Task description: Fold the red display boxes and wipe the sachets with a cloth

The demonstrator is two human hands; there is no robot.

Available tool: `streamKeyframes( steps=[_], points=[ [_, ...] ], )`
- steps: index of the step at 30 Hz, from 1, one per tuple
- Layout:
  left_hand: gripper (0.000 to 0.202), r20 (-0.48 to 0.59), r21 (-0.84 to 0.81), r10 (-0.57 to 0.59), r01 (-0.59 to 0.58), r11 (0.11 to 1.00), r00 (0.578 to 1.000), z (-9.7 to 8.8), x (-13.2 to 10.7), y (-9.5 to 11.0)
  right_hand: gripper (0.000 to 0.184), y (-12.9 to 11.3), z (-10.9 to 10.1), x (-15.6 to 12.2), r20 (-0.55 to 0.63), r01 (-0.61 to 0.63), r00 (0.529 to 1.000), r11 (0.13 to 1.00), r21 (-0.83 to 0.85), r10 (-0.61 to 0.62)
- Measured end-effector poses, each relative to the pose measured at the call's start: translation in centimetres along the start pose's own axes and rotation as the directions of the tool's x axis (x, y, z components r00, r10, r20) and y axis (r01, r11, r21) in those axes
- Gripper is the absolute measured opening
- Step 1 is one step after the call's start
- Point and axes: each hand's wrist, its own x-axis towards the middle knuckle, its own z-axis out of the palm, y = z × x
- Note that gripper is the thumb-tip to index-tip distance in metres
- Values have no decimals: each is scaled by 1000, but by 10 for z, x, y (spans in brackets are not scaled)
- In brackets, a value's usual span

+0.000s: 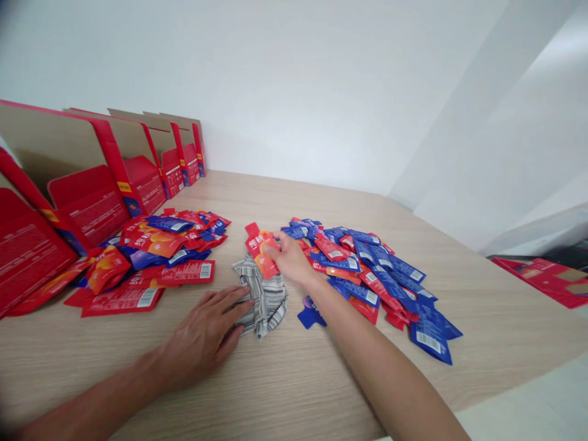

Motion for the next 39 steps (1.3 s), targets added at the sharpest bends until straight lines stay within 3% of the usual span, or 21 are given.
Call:
streamKeyframes(
  steps=[1,3,5,8,12,16,24,27,29,32,34,36,39],
  points=[
    [45,8,-5,-1,1,1000,1000,-1,0,1,35,0,8,-4,20,21,1000,1000,9,-21],
    [44,22,-17,-6,6,1000,1000,-5,1,2,37,-1,20,-12,29,126,992,967,-219,-123],
    [45,35,-29,-12,13,999,999,-7,2,4,28,-4,27,-19,59,256,965,873,-416,-255],
    [49,51,-41,-14,17,999,999,-8,3,4,24,-9,30,-28,179,379,925,775,-506,-335],
    [54,53,-38,-6,8,999,999,-7,4,3,32,-16,31,-35,300,448,893,709,-545,-335],
    [54,55,-11,5,-4,1000,998,-5,3,2,23,-22,29,-37,341,461,885,701,-544,-317],
    [54,17,-12,7,-7,1000,1000,-3,0,2,20,-37,31,-50,342,389,917,639,-663,-204],
    [52,20,-17,10,-10,1000,1000,-4,0,3,22,-47,24,-55,352,404,909,682,-609,-223],
    [50,20,-14,12,-12,1000,1000,-4,1,4,26,-50,16,-54,299,366,923,790,-492,-242],
    [48,22,-5,3,-3,1000,1000,-4,1,4,32,-44,7,-44,140,167,980,967,-193,-142],
    [49,26,-5,-9,10,1000,1000,-3,0,3,32,-33,5,-35,57,35,998,998,-60,-32],
    [51,34,-8,-16,16,1000,999,-2,-1,3,29,-23,6,-28,-21,13,1000,993,-120,-16],
    [51,46,-9,-18,18,1000,999,-1,-2,2,24,-13,11,-28,-10,173,982,915,-364,-190]
  ],
)
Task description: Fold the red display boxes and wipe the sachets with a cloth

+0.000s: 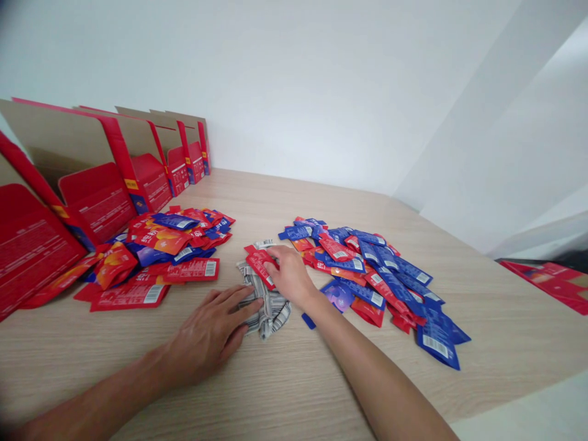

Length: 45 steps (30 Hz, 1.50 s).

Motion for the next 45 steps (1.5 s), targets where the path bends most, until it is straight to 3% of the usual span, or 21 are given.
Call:
streamKeyframes(
  steps=[3,6,12,16,19,22,25,27,29,31,33,35,43,45],
  points=[
    [50,9,-5,2,-2,1000,1000,-1,0,0,15,-4,6,-8,117,181,979,971,-155,-164],
    [49,17,-13,16,-16,1000,1000,-3,2,1,13,-14,8,-13,214,270,952,928,-257,-218],
    [49,13,-4,21,-20,1000,1000,-2,2,0,11,-24,6,-14,245,179,965,911,-371,-90],
    [51,24,1,23,-23,1000,999,-4,2,0,27,-31,4,-18,236,140,971,900,-412,-42],
    [50,39,-2,20,-20,1000,999,-6,4,1,37,-35,-4,-22,239,140,968,958,-251,-79],
    [48,47,-20,3,-2,1000,999,-7,4,2,43,-32,-15,-19,170,-37,985,997,63,26],
    [49,47,-26,-10,12,1000,999,-7,3,2,45,-19,-18,-11,156,-275,960,896,349,234],
    [50,31,-22,-8,9,1000,999,-6,2,2,43,-9,-14,-6,134,-337,942,861,382,309],
    [49,10,-18,-1,1,1000,1000,-5,1,1,37,-3,-8,-4,51,-265,964,930,254,261],
    [48,-5,-16,5,-5,1000,1000,-4,1,1,26,-1,-2,-7,19,-97,995,994,45,96],
    [47,-11,-15,10,-10,1000,1000,-3,1,1,12,-4,3,-11,102,73,993,989,-128,-60],
    [48,-9,-8,16,-17,1000,1000,-2,1,1,12,-10,6,-16,221,172,968,956,-237,-119],
    [49,1,-12,36,-36,999,999,-7,1,2,16,-38,-7,-26,410,168,912,906,-388,7],
    [47,7,-13,37,-37,999,999,-9,1,3,28,-43,-14,-28,441,179,897,916,-359,-2]
  ],
)
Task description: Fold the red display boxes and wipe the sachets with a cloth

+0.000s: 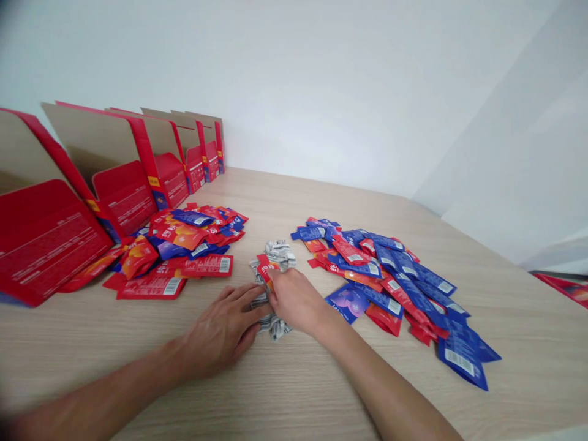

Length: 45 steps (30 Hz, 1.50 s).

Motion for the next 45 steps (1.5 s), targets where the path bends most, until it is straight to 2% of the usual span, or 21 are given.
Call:
streamKeyframes(
  steps=[2,4,6,8,10,12,14,16,18,21,23,25,27,28,30,33,36,38,41,43,45],
  points=[
    [47,5,-5,-4,4,1000,1000,-1,0,0,45,1,-8,-3,21,17,1000,999,46,-18],
    [45,6,-7,-6,6,1000,1000,-1,0,1,51,6,-17,-3,2,2,1000,994,105,-2],
    [44,1,-6,-3,3,1000,1000,-1,0,0,51,15,-26,1,-81,-6,996,981,196,22],
    [43,-11,-5,4,-4,1000,1000,0,0,0,52,25,-32,8,-170,-6,983,927,375,75],
    [43,-26,-3,11,-11,1000,1000,2,0,0,52,31,-36,19,-170,-31,968,761,648,184],
    [43,-40,0,16,-16,1000,999,4,0,0,48,27,-36,34,-94,-58,953,477,877,289],
    [43,-41,0,16,-16,1000,999,5,0,0,40,12,-32,54,-29,-38,956,220,975,291],
    [42,-30,-4,5,-5,1000,1000,5,1,1,30,-12,-25,77,9,-24,977,72,997,211],
    [43,-17,-16,-14,13,1000,1000,2,1,2,22,-40,-16,102,54,-55,993,3,998,110],
    [40,4,-50,-29,29,998,1000,-3,2,4,21,-80,-6,140,112,-113,994,-42,993,-18],
    [32,23,-79,-33,35,996,999,-6,1,3,24,-100,-2,161,118,-121,992,-77,990,-47],
    [25,40,-108,-42,46,993,998,-8,0,2,26,-111,0,175,96,-96,995,-95,991,-10],
    [25,47,-127,-49,54,990,998,-8,-1,1,29,-114,3,178,47,-47,997,-7,999,60],
    [28,46,-129,-51,57,990,998,-8,-1,1,30,-112,4,176,9,-17,996,89,996,84],
    [38,45,-123,-55,60,991,997,-8,-2,0,34,-101,4,162,-105,73,992,345,936,73],
    [45,48,-101,-46,51,994,998,-5,-2,-1,39,-72,-2,121,-273,228,961,665,711,-38],
    [44,6,-71,-29,29,997,1000,0,-2,-3,39,-30,-17,67,-311,222,947,861,458,-79],
    [44,-15,-51,-24,23,998,1000,3,-1,-3,39,4,-29,27,-248,152,966,940,304,-76],
    [45,-2,-30,-21,21,999,1000,5,1,-3,56,58,-36,-32,-37,39,999,990,136,-34],
    [46,6,-19,-23,24,1000,1000,4,2,-2,74,87,-31,-65,25,-35,999,999,22,34],
    [47,11,-9,-26,26,1000,1000,4,3,-1,86,104,-19,-88,52,-67,996,995,-74,71]
  ],
)
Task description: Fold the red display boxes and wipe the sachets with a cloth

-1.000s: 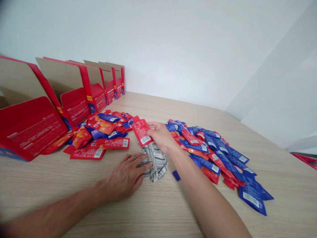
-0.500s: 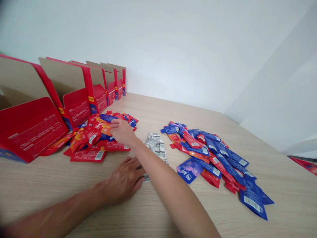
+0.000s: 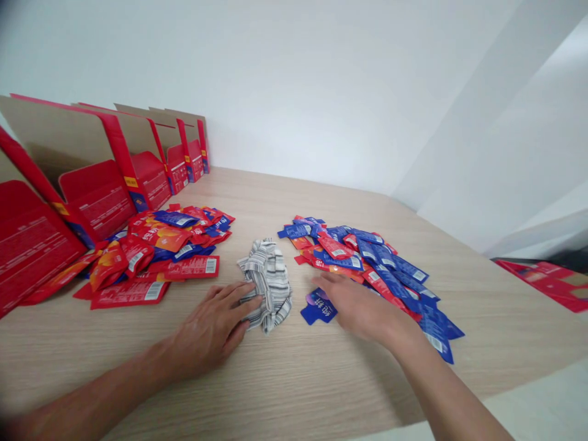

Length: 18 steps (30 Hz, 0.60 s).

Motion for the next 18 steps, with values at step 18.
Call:
streamKeyframes(
  steps=[18],
  points=[
    [46,-41,-7,21,-21,1000,999,1,-3,-2,45,-33,-32,44,-222,-239,955,953,-185,196]
  ],
)
